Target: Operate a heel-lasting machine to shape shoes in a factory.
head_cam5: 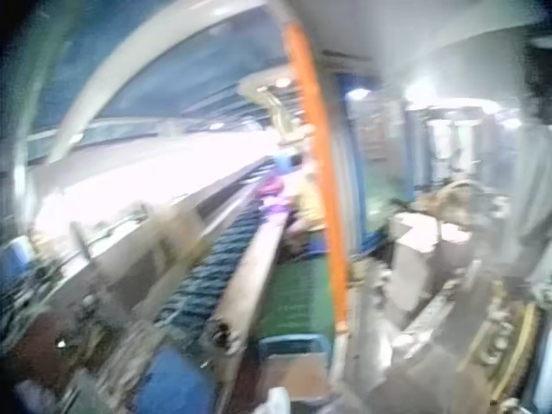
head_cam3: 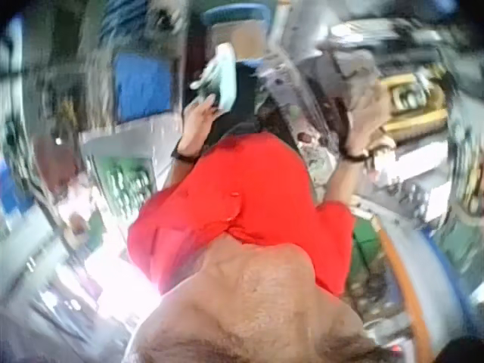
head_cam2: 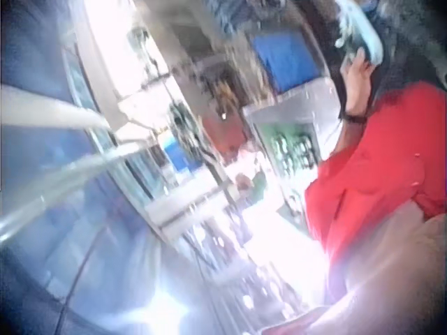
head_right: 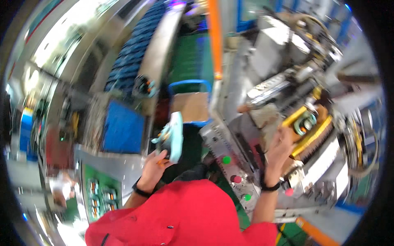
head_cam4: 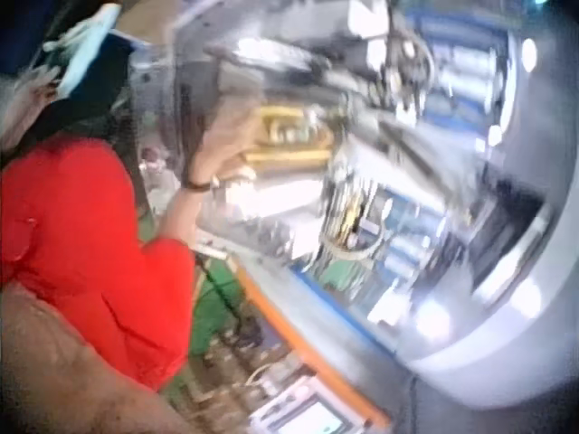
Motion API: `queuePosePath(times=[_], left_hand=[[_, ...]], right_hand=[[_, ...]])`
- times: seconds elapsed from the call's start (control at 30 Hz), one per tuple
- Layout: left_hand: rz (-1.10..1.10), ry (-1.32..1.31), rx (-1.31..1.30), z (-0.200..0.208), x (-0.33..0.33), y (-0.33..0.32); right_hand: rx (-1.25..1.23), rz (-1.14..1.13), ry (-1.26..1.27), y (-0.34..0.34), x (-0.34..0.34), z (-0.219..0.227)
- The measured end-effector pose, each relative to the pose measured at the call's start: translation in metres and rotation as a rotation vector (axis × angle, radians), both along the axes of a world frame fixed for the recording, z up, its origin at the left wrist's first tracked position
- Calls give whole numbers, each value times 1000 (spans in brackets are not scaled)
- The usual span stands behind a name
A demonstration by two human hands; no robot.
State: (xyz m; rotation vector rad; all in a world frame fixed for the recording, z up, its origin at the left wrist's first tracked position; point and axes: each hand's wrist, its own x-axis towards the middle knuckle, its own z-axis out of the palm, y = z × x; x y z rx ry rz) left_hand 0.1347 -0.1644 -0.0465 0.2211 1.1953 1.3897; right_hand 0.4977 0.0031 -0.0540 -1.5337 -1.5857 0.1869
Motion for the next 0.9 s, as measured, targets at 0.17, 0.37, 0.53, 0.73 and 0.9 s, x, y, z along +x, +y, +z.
queuePosePath(times=[0.17, 0.37, 0.53, 0.73, 0.9], left_hand=[[31, -21, -100, -9, 8, -40], [291, -71, -214, -42, -12, -121], [705, -117, -343, -69, -65, -196], [1064, -53, -537, -203, -188, -304], [1229, 165, -752, -223, -301, -352]], right_hand=[[-251, 306, -177, -61, -97, -139], [-246, 380, -326, -59, -87, -233], [-209, 352, -250, -38, -96, -213], [45, 646, -54, 31, -250, -54], [355, 1055, -4, -7, -454, 140]])
